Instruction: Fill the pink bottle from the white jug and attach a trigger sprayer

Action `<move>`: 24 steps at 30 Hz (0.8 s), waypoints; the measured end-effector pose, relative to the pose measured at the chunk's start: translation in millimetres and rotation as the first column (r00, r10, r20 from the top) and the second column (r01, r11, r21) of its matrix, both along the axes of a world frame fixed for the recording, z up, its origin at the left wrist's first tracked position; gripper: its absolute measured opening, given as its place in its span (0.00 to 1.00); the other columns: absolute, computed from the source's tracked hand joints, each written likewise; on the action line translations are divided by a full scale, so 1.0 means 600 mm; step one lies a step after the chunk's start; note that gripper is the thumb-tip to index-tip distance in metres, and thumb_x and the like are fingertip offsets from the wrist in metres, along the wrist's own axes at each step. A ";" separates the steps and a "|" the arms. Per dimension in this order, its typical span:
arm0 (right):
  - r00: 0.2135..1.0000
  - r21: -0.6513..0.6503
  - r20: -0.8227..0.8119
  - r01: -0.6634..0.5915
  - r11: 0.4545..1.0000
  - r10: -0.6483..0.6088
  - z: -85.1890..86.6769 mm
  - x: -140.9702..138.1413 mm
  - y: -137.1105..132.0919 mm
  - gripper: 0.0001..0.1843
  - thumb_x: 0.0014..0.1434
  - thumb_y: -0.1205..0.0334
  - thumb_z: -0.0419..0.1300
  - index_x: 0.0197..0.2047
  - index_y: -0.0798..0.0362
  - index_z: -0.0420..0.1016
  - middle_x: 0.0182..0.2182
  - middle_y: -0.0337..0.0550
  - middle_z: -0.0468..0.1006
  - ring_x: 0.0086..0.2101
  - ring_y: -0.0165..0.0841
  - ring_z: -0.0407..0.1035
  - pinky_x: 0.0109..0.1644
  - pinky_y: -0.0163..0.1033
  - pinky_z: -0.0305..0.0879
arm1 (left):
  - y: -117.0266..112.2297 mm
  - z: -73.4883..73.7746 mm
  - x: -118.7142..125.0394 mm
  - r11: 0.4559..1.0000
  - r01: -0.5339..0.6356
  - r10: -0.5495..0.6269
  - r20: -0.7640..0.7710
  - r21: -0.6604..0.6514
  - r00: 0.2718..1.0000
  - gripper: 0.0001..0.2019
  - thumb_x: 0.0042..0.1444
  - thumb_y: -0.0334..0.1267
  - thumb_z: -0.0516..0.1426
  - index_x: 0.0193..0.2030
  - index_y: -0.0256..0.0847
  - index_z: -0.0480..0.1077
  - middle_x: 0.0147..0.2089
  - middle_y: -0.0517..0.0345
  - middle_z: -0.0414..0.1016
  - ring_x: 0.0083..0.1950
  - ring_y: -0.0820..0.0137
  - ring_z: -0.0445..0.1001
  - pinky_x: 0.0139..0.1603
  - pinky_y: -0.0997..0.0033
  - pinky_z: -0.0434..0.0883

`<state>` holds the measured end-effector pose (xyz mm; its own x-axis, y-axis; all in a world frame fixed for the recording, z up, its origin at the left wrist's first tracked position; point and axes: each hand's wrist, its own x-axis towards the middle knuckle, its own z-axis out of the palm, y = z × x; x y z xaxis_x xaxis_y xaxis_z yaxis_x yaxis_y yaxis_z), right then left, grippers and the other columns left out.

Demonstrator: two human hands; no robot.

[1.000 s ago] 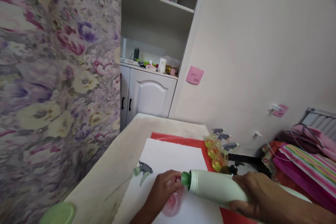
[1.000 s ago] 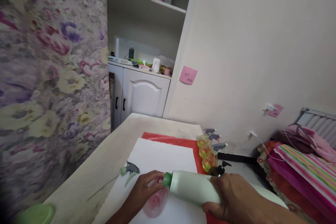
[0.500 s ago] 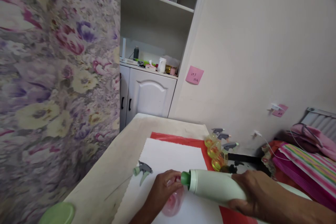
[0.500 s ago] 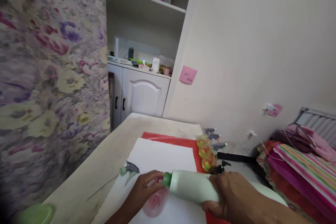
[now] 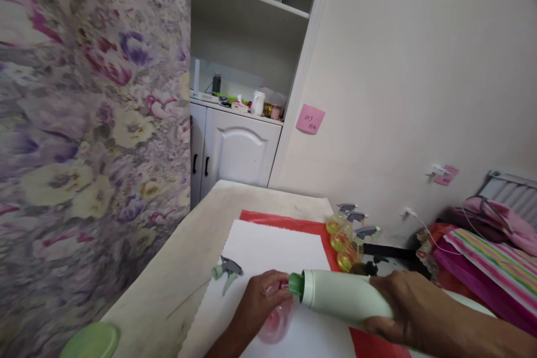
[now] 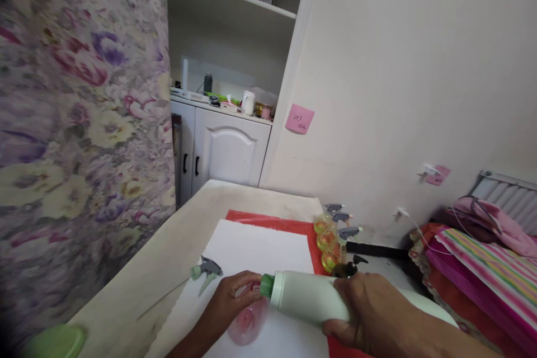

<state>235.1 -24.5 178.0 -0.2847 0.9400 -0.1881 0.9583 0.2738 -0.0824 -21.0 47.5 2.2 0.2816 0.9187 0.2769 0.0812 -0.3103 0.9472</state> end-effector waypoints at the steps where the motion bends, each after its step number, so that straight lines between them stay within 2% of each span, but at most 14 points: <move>1: 1.000 0.001 0.010 0.005 1.000 -0.005 0.001 -0.002 0.000 0.13 0.52 0.51 0.59 0.34 0.50 0.77 0.26 0.44 0.81 0.23 0.33 0.69 0.24 0.34 0.50 | 0.000 0.000 0.000 1.000 0.000 0.000 0.000 0.000 1.000 0.08 0.51 0.36 0.62 0.38 0.43 0.80 0.37 0.55 0.82 0.40 0.64 0.76 0.44 0.69 0.68; 8: 0.999 0.016 0.030 -0.011 1.000 0.011 0.008 -0.007 0.000 0.12 0.52 0.51 0.59 0.34 0.50 0.77 0.27 0.44 0.81 0.24 0.34 0.70 0.25 0.35 0.51 | 0.000 -0.001 -0.001 1.000 0.005 -0.005 -0.016 0.021 1.000 0.09 0.51 0.34 0.61 0.39 0.44 0.80 0.37 0.56 0.82 0.40 0.65 0.76 0.44 0.69 0.68; 16: 0.999 0.022 0.006 -0.050 0.999 0.050 0.002 0.003 0.002 0.14 0.54 0.48 0.58 0.33 0.49 0.77 0.26 0.43 0.81 0.24 0.34 0.70 0.25 0.35 0.51 | 0.002 0.001 0.000 1.000 0.002 -0.001 -0.028 0.030 1.000 0.08 0.51 0.34 0.61 0.39 0.43 0.80 0.37 0.56 0.82 0.40 0.65 0.76 0.44 0.70 0.68; 24: 0.998 0.036 -0.005 -0.061 0.997 0.062 -0.002 0.008 0.001 0.11 0.54 0.51 0.59 0.34 0.48 0.77 0.27 0.42 0.81 0.25 0.34 0.72 0.26 0.35 0.51 | 0.003 -0.001 0.000 1.000 0.008 -0.008 -0.018 0.030 1.000 0.08 0.52 0.36 0.62 0.39 0.44 0.80 0.37 0.56 0.81 0.40 0.65 0.76 0.44 0.70 0.68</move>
<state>240.1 -23.6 176.7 -0.3434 0.9267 -0.1529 0.9390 0.3351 -0.0777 -21.1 49.2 1.9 0.2940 0.9077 0.2994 0.0955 -0.3396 0.9357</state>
